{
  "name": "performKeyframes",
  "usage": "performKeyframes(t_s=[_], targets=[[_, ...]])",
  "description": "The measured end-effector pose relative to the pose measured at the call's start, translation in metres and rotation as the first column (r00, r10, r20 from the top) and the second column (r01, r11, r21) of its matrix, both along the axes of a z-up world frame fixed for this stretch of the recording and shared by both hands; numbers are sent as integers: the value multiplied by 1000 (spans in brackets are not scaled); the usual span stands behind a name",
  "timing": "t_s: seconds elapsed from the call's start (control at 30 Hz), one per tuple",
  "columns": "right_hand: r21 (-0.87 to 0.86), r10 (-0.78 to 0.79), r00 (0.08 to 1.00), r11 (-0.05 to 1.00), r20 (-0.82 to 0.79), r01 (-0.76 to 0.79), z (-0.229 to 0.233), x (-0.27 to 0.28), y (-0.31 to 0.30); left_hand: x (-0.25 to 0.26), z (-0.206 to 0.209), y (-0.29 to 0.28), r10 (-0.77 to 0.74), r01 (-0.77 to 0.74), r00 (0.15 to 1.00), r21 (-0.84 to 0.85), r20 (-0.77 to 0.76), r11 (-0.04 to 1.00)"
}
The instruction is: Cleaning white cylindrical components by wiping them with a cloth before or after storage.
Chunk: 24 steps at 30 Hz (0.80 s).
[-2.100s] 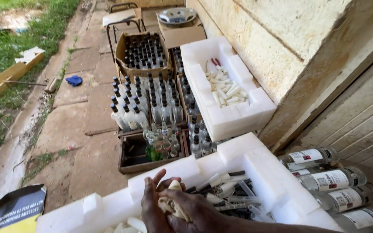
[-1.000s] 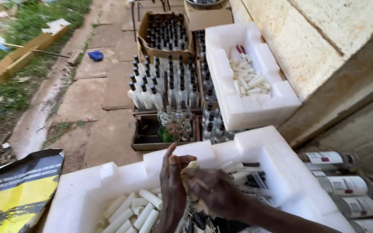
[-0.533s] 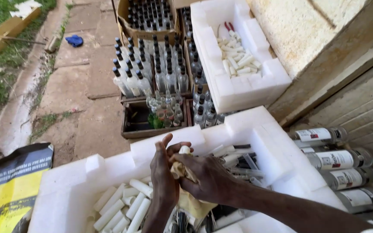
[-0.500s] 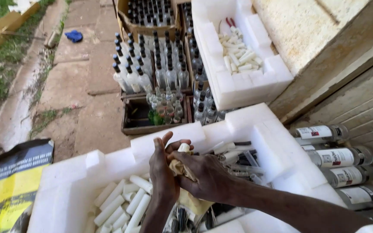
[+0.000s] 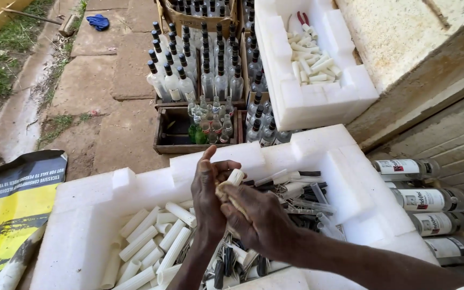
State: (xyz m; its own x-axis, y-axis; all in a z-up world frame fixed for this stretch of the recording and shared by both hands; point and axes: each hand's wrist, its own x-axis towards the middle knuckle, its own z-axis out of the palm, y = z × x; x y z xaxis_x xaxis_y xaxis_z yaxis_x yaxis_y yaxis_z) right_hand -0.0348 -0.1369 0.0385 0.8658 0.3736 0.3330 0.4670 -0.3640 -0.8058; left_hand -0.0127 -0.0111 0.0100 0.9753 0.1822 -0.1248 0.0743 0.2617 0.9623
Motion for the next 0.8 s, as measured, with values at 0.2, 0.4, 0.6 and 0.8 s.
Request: performKeyframes(t_s=[0.2,0.4,0.6,0.8], targets=[[-13,-53,974,998,222,58,-13,29,-9,4,-30,7,42,-36,991,-46,127,998],[-28,69,980,998,188,-65,-25,-2,-3,-1,-1,-3,-8,-50,993,-489,-115,871],[-165,-109,958,974,264,157,-38,43,-32,5,-3,10,87,-131,991,-554,-105,822],[-166,94,994,981,-59,-102,-12,32,-45,9,12,15,125,-218,972,-558,-201,801]])
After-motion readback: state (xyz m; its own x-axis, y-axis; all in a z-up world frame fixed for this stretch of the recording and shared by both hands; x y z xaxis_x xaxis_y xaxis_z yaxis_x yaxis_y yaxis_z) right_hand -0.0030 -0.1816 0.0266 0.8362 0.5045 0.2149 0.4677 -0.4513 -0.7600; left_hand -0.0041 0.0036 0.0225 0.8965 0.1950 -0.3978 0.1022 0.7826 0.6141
